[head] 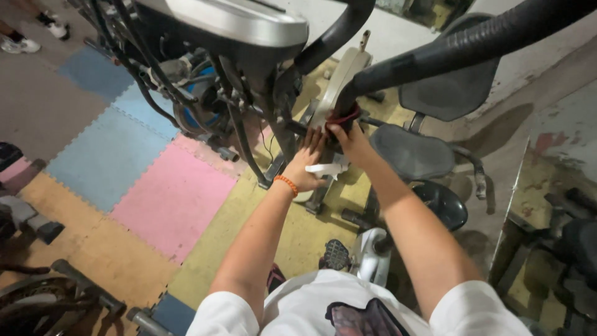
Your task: The recorder is seen wiping down and disinfecting various gym machines using a spray bottle and a cloth.
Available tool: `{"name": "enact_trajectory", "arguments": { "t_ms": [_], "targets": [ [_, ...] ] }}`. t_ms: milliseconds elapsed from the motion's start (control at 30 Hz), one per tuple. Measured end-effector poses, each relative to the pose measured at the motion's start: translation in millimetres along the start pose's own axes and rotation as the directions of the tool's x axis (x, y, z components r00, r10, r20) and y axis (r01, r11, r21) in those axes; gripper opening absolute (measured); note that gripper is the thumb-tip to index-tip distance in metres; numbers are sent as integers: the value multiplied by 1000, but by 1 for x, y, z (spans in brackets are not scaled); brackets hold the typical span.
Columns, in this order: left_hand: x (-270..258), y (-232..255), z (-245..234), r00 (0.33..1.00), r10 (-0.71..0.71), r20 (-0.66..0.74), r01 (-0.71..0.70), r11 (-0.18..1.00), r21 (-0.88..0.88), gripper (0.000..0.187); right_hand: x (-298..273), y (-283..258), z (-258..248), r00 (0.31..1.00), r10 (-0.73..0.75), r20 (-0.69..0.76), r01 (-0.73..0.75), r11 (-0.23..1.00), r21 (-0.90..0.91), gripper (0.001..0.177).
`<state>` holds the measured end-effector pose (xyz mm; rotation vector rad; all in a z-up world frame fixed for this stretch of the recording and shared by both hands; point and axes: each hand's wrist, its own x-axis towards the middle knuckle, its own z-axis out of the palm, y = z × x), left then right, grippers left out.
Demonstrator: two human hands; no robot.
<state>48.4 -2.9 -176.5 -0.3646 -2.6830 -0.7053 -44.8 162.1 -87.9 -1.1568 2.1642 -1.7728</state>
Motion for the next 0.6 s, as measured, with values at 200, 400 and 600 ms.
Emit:
{"name": "enact_trajectory", "arguments": {
  "t_ms": [200,400,600],
  "targets": [
    [2,-17,-3,998,8,59,-7,1000,-26,139,5,37,-16,973,116,200,-103,992,-74,69],
    [2,-15,-5,999,22,36,-18,995,-103,137,20,7,-40,875,293,385,-144,918,-370,51],
    [0,-4,-19,994,-27,109,39,993,-108,138,1,178,-7,604,434,669,709,91,-699,48]
  ]
}}
